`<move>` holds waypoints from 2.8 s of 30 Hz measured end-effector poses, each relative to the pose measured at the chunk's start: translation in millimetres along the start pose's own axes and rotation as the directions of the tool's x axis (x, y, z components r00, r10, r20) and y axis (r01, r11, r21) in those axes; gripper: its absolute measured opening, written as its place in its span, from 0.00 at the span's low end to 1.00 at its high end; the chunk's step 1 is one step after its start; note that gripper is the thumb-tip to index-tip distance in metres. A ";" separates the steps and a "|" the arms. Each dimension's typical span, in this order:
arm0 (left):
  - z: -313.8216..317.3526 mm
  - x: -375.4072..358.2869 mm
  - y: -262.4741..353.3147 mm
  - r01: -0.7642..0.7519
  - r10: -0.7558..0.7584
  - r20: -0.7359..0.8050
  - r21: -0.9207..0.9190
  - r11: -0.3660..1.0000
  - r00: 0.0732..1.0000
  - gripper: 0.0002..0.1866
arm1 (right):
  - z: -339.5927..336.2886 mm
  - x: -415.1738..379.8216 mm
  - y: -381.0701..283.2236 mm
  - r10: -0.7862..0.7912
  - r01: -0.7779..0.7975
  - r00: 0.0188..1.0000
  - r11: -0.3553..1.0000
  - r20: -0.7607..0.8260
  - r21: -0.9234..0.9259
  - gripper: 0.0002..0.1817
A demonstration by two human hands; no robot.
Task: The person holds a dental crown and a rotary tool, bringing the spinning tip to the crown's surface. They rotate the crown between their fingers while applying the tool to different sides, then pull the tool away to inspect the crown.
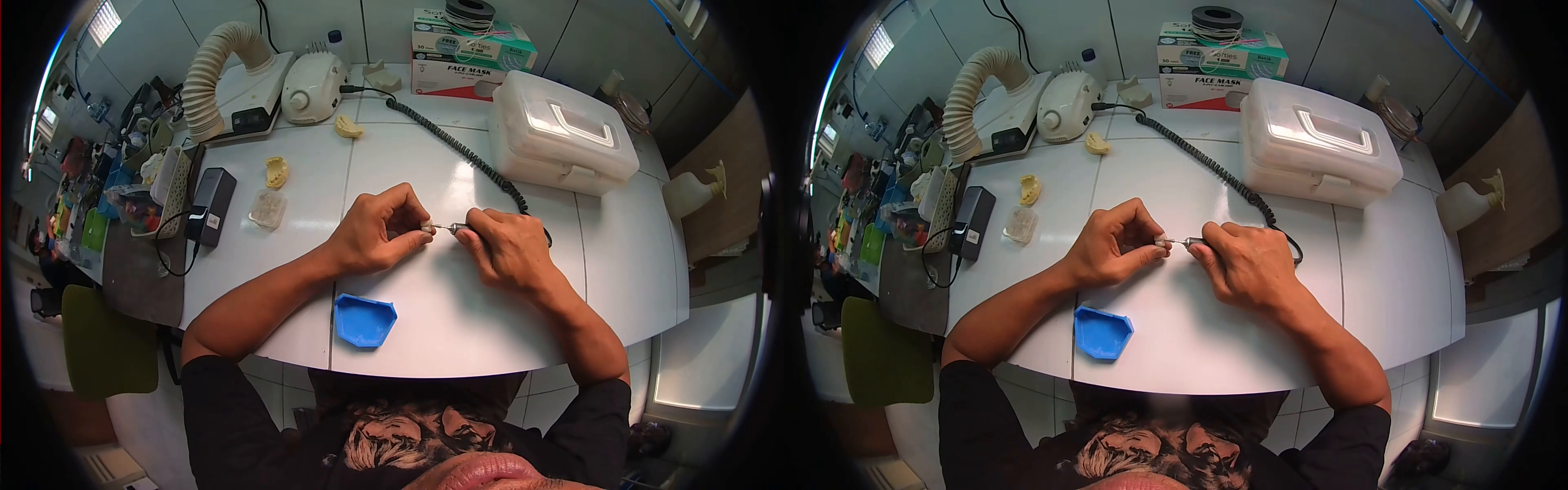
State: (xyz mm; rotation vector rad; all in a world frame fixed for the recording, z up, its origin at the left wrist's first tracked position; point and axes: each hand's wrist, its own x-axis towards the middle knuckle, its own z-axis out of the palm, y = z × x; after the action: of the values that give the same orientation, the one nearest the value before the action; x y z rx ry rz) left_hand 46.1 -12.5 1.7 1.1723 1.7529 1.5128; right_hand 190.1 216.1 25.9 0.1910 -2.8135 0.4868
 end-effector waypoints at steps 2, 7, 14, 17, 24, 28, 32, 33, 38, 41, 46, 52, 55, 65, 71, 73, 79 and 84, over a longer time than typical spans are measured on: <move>-0.5 0.0 0.3 -0.006 0.005 0.010 0.020 1.000 1.000 0.10 | 0.3 0.1 0.3 -0.001 0.001 1.000 1.000 -0.004 0.000 0.17; 0.1 -0.4 0.9 0.042 -0.042 -0.002 -0.012 0.999 0.999 0.10 | 1.5 -0.1 2.0 -0.021 0.021 1.000 1.000 -0.002 -0.009 0.17; 0.8 -0.7 2.5 0.020 -0.020 -0.009 0.036 0.999 1.000 0.10 | -0.8 0.0 0.5 -0.015 0.015 1.000 1.000 0.012 -0.017 0.17; 0.9 -0.5 2.5 0.033 -0.033 -0.018 0.025 0.999 0.999 0.11 | -0.5 -0.2 0.5 -0.015 0.015 1.000 1.000 0.018 -0.019 0.17; 1.5 0.6 0.5 0.023 -0.021 -0.026 0.044 0.999 0.999 0.11 | -0.7 -0.7 -0.1 -0.008 0.008 1.000 1.000 0.022 -0.028 0.18; 1.1 0.5 3.0 0.011 -0.009 -0.028 0.059 0.998 1.000 0.11 | -0.9 0.1 -0.7 -0.018 0.019 1.000 1.000 0.022 -0.024 0.18; 0.4 0.2 0.5 0.014 -0.013 -0.033 0.057 0.998 0.999 0.11 | -1.4 0.4 0.9 -0.005 0.005 1.000 1.000 -0.004 0.005 0.18; 0.5 0.0 1.5 0.015 -0.013 -0.033 0.046 0.999 0.999 0.11 | -0.9 0.4 1.5 -0.004 0.004 1.000 1.000 -0.012 0.010 0.18; 1.2 -0.8 3.0 0.022 -0.021 -0.024 0.036 0.999 0.999 0.11 | 0.5 0.3 1.2 -0.002 0.002 1.000 1.000 -0.015 0.005 0.17; 0.7 -0.7 2.5 0.021 -0.020 -0.019 0.036 0.999 1.000 0.11 | 0.9 0.5 0.6 -0.004 0.004 1.000 1.000 -0.012 -0.005 0.17; 0.0 -0.8 2.3 0.028 -0.028 -0.018 0.035 0.999 0.999 0.11 | -2.2 0.6 -0.1 -0.014 0.014 1.000 1.000 0.020 -0.014 0.17; 1.0 -1.1 0.8 0.016 -0.016 -0.011 0.000 1.000 1.000 0.10 | -0.6 0.1 0.7 -0.001 0.002 1.000 1.000 0.010 -0.017 0.17; 0.6 -0.8 1.3 0.018 -0.018 -0.010 0.010 1.000 1.000 0.10 | 1.0 0.1 1.4 0.001 -0.001 1.000 1.000 -0.004 -0.019 0.17; 0.9 -1.3 3.2 0.021 -0.020 -0.023 0.039 0.999 1.000 0.11 | -1.8 0.3 -0.2 -0.005 0.005 1.000 1.000 0.019 -0.010 0.17; 0.4 -0.8 1.3 0.033 -0.032 -0.023 0.046 0.998 0.999 0.11 | -4.1 0.4 0.5 -0.015 0.015 0.999 1.000 0.039 -0.001 0.18; 0.5 -1.0 1.5 0.035 -0.033 -0.024 0.052 0.998 0.999 0.11 | -4.4 0.5 0.6 -0.022 0.022 0.999 1.000 0.038 -0.001 0.18; 0.9 -1.1 2.9 0.029 -0.028 -0.030 0.045 0.999 0.999 0.10 | -4.7 -0.1 0.9 -0.025 0.026 0.999 1.000 0.047 -0.008 0.18; 1.1 -0.7 1.7 0.040 -0.039 -0.031 0.055 0.998 0.999 0.10 | -3.9 -0.1 0.8 -0.018 0.018 0.999 1.000 0.039 -0.004 0.18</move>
State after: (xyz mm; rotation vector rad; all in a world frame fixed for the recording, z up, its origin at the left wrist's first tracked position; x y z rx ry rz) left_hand 47.9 -12.6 3.0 1.1406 1.8375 1.4744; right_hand 191.0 218.2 29.2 0.2274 -2.8479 0.4780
